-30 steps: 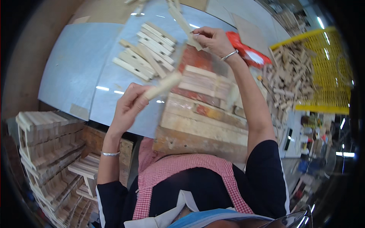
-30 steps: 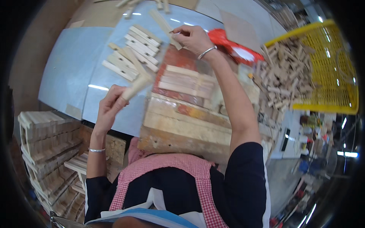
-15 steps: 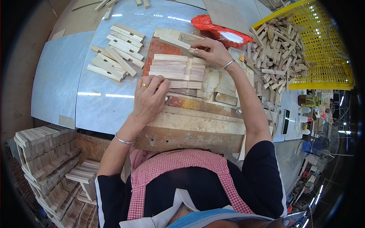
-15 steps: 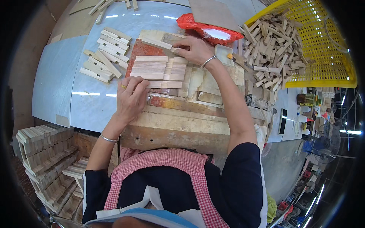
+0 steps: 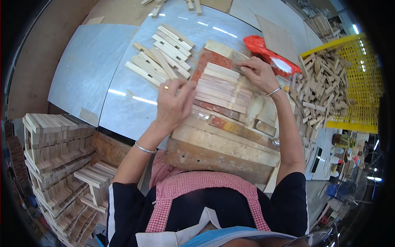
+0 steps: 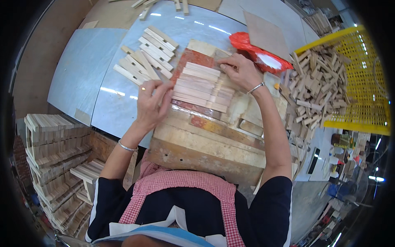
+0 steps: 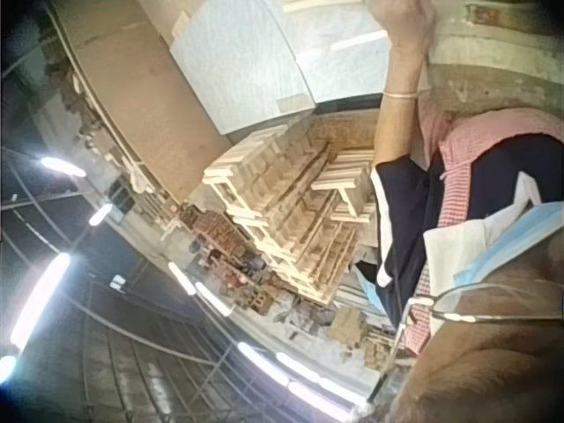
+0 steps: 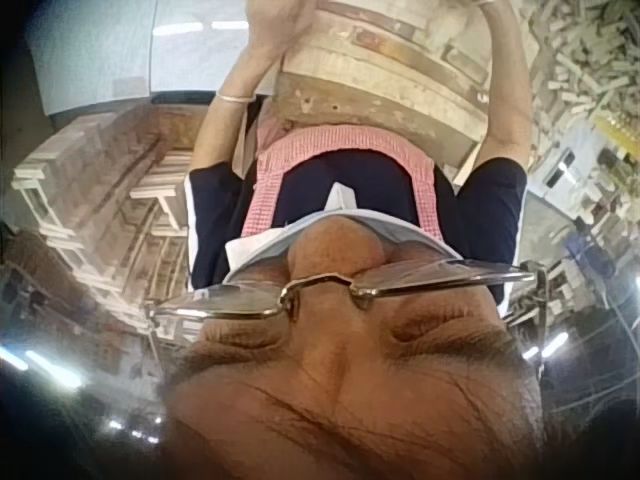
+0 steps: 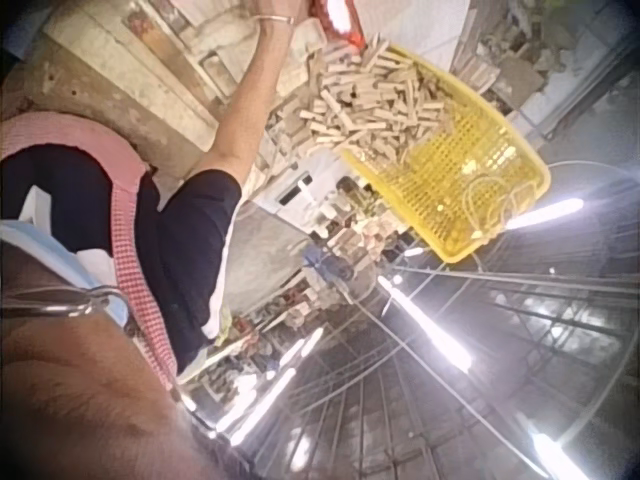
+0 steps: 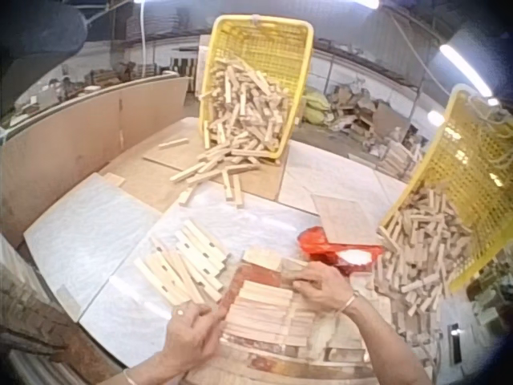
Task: Applying glue and hammering wood slats into a furniture frame.
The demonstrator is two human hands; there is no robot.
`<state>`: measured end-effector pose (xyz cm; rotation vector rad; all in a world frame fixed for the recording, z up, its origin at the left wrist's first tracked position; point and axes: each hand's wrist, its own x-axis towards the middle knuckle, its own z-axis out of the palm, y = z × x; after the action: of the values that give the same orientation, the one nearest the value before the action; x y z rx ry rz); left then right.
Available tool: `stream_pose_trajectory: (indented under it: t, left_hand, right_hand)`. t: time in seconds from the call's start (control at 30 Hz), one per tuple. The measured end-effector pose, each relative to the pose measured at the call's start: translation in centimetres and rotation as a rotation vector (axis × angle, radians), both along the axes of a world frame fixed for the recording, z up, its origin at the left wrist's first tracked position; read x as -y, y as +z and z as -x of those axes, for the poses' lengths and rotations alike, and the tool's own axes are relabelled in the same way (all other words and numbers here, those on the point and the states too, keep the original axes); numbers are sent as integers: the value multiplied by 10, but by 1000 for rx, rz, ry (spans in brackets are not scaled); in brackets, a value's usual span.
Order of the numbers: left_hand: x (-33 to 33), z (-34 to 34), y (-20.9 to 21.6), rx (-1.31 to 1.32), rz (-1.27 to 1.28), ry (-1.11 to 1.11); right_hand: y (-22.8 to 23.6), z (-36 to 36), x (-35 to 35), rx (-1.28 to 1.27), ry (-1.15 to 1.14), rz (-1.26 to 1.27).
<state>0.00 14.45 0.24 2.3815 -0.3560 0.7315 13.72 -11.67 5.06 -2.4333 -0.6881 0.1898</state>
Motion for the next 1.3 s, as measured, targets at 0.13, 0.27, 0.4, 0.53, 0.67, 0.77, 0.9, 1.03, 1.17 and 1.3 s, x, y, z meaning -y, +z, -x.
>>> stream_pose_trajectory:
  t: [0.13, 0.27, 0.4, 0.53, 0.67, 0.77, 0.9, 1.03, 1.17, 1.3]
  left_hand:
    - [-28, -15, -19, -121, -137, 168]
    - [-34, -20, -18, -191, -121, 233]
    - [-53, -14, -28, -286, 93, 317]
    - [-80, 7, -32, -541, 845, 227]
    - [-95, 37, -28, -445, 1387, 158]
    - [-107, 65, -27, -443, 1383, 210]
    - [-109, 94, -35, -547, 1346, 270]
    - [-118, 98, -33, -654, 930, 382]
    - [-131, 74, -20, -274, 36, 325]
    - [-139, 51, -22, -185, -357, 211]
  right_hand:
    - [8, -20, -53, 10, 91, 7]
    - [3, -30, -117, 94, 284, 24]
    - [-13, -28, -169, 33, 391, 137]
    - [-28, -20, -201, -64, 458, 238]
    - [-36, -6, -224, -73, 472, 239]
    - [-38, 4, -238, -26, 467, 253]
    - [-42, 13, -259, 28, 392, 335]
    - [-47, 7, -268, -21, 328, 317]
    - [-46, 2, -264, -130, 304, 275]
    - [-38, -3, -253, -218, 202, 190]
